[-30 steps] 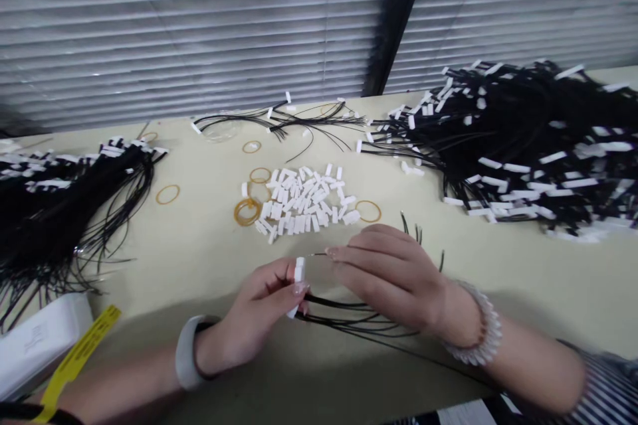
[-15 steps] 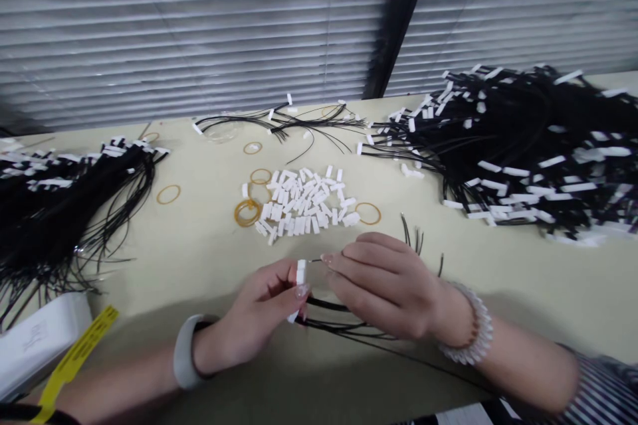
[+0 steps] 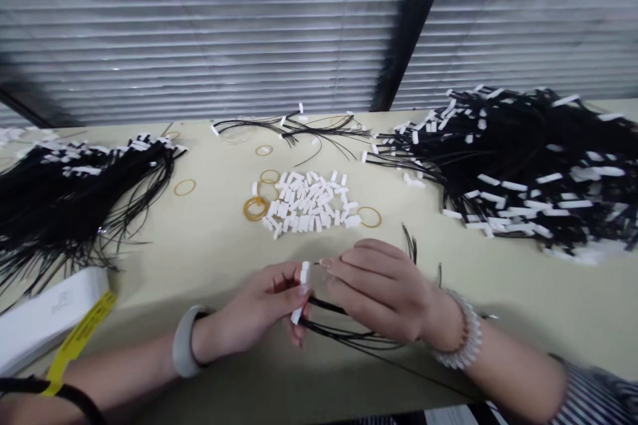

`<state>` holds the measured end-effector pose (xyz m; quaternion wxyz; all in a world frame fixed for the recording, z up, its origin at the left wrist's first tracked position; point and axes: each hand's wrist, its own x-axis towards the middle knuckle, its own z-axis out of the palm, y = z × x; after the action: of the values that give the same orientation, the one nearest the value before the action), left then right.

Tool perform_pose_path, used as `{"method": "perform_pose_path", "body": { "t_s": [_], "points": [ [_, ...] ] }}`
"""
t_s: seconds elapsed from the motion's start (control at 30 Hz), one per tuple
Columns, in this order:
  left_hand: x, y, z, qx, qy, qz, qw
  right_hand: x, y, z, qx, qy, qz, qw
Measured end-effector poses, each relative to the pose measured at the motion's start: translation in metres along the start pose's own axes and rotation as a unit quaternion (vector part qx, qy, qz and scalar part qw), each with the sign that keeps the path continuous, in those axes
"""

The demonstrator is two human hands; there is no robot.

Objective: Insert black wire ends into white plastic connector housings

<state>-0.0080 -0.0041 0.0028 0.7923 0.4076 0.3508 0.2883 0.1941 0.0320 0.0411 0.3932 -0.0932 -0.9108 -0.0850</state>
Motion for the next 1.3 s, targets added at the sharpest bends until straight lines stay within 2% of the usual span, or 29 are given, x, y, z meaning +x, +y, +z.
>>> {"method": "perform_pose_path", "body": {
  "t_s": [0.13, 0.3, 0.43, 0.63, 1.13, 1.3],
  "points": [
    [-0.002, -0.003, 0.005, -0.059, 0.018, 0.000, 0.998, -0.002, -0.004, -0.001, 0.001, -0.006, -0.017, 1.000],
    [-0.001, -0.003, 0.009, -0.073, 0.032, 0.010, 0.997, -0.005, -0.004, -0.001, 0.001, 0.010, -0.007, 1.000],
    [-0.001, -0.003, 0.007, -0.078, 0.016, 0.008, 0.997, -0.003, -0.004, -0.002, -0.004, -0.014, -0.005, 1.000],
    [0.000, -0.003, 0.003, -0.096, -0.005, 0.004, 0.995, -0.003, -0.004, -0.001, 0.009, -0.015, 0.013, 1.000],
    [0.000, -0.002, -0.001, -0.082, -0.028, -0.008, 0.996, -0.001, -0.004, -0.001, 0.018, -0.027, 0.002, 0.999],
    [0.000, -0.002, 0.002, -0.065, -0.011, 0.004, 0.998, -0.003, -0.005, -0.001, 0.012, -0.044, 0.002, 0.999]
  ]
}}
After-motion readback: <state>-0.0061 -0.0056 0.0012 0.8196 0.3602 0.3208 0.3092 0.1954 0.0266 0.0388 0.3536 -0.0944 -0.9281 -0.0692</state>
